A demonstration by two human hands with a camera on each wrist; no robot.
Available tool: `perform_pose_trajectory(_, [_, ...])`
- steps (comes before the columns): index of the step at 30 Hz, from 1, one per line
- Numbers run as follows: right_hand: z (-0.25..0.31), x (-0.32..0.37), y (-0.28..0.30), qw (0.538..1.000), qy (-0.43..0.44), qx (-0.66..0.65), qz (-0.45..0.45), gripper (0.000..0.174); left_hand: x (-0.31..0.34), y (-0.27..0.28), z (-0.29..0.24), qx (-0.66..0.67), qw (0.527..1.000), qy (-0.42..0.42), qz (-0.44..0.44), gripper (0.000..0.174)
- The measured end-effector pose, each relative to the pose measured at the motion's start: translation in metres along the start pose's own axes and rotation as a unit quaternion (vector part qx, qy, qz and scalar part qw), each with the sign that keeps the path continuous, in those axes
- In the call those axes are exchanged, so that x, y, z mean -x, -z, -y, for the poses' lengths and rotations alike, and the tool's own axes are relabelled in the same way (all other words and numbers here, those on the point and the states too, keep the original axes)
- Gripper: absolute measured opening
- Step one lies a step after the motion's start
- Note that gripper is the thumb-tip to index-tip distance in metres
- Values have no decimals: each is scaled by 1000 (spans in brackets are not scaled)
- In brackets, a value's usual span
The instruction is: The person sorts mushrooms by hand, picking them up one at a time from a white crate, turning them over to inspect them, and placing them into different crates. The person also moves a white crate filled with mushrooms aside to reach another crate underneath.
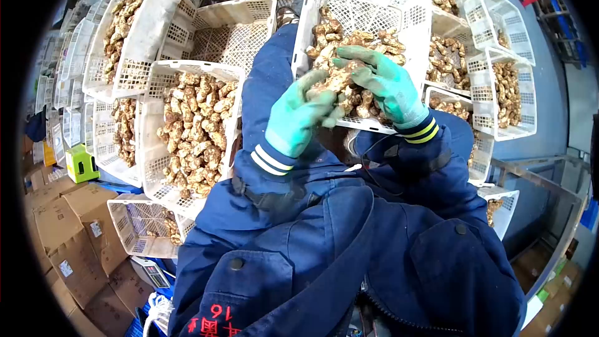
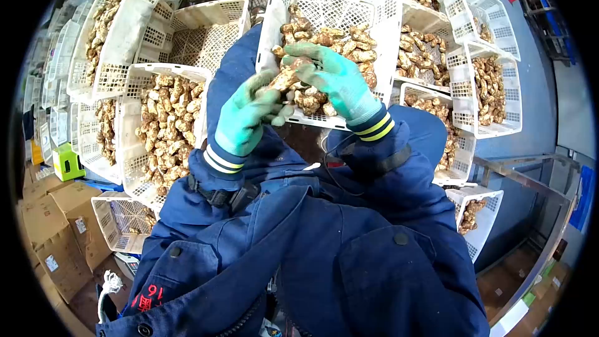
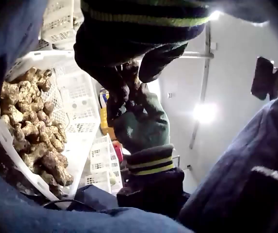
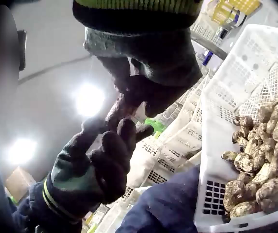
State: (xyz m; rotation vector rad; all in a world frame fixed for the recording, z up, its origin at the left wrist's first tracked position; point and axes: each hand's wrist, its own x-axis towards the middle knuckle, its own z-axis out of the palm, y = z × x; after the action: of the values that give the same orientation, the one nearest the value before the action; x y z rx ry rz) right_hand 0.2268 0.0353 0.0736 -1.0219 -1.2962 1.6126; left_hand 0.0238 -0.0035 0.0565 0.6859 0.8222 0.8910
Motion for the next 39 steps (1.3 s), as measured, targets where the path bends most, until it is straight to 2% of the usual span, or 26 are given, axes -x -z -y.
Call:
perform_pose_trajectory(1, [2, -1, 6, 999, -2, -8, 45, 59, -1, 4, 0, 62, 997, 49, 25, 59])
perform_pose_trajectory(4, [-2, -4, 13, 992, 39, -54, 106, 70, -2, 17, 9, 200, 957, 167, 126, 59])
perform_pose_trajectory(8, [-1, -4, -2, 974, 73, -159, 144, 74, -4, 12, 14, 225, 936, 211, 172, 50])
perform_pose_trajectory(9, [-5, -4, -2, 968, 82, -184, 150, 74, 2, 7, 10, 133, 972, 140, 136, 43])
perform_pose_trajectory(10, [-14, -10, 1, 975, 128, -122, 134, 75, 1, 6, 9, 134, 976, 119, 120, 39])
perform_pose_trajectory(13, [-12, -8, 12, 991, 39, -116, 47, 72, 1, 11, 11, 129, 987, 70, 69, 32])
perform_pose_trajectory(14, [-6, -3, 17, 996, 11, -88, 21, 65, 0, 13, 11, 126, 989, 54, 53, 30])
perform_pose_trajectory(15, [-2, -1, 20, 998, -23, -67, 3, 60, 0, 14, 10, 126, 989, 57, 54, 31])
perform_pose_trajectory(21, [-16, 2, 27, 999, -31, -27, -2, 51, -3, 29, 13, 155, 979, 91, 95, 37])
perform_pose_trajectory(22, [-15, 2, 29, 999, -39, -29, -18, 48, 6, 15, 2, 26, 996, 83, -19, 26])
perform_pose_trajectory(25, [-16, 4, 45, 997, -49, -20, -62, 45, 8, 36, 10, 48, 996, 77, -15, 18])
perform_pose_trajectory(26, [-21, 5, 52, 995, -57, -22, -76, 45, 8, 42, 11, 133, 985, 108, 6, 16])
perform_pose_trajectory(27, [-22, 5, 54, 994, -66, -25, -89, 45, 10, 38, 8, 181, 976, 122, -20, 22])
perform_pose_trajectory(29, [-23, 6, 52, 996, -67, -19, -63, 46, 7, 65, 24, 317, 917, 165, 179, 38])
perform_pose_trajectory(31, [-20, 2, 39, 998, -54, -3, -11, 48, 6, 55, 20, 372, 893, 197, 157, 48])
perform_pose_trajectory(32, [-19, 2, 29, 999, 2, 27, 38, 50, 6, 49, 19, 399, 879, 214, 146, 53])
perform_pose_trajectory(33, [-16, 1, 19, 993, 60, 51, 84, 52, 4, 44, 19, 425, 859, 226, 177, 54])
perform_pose_trajectory(35, [-12, -8, -10, 995, 62, 23, 78, 54, 4, 38, 20, 473, 812, 248, 236, 57])
perform_pose_trajectory(36, [-10, -11, -14, 994, 46, 13, 96, 51, 7, 35, 17, 446, 830, 266, 205, 60])
perform_pose_trajectory(39, [-8, -19, -15, 990, 24, -15, 138, 46, 14, 24, 3, 338, 893, 213, 209, 64])
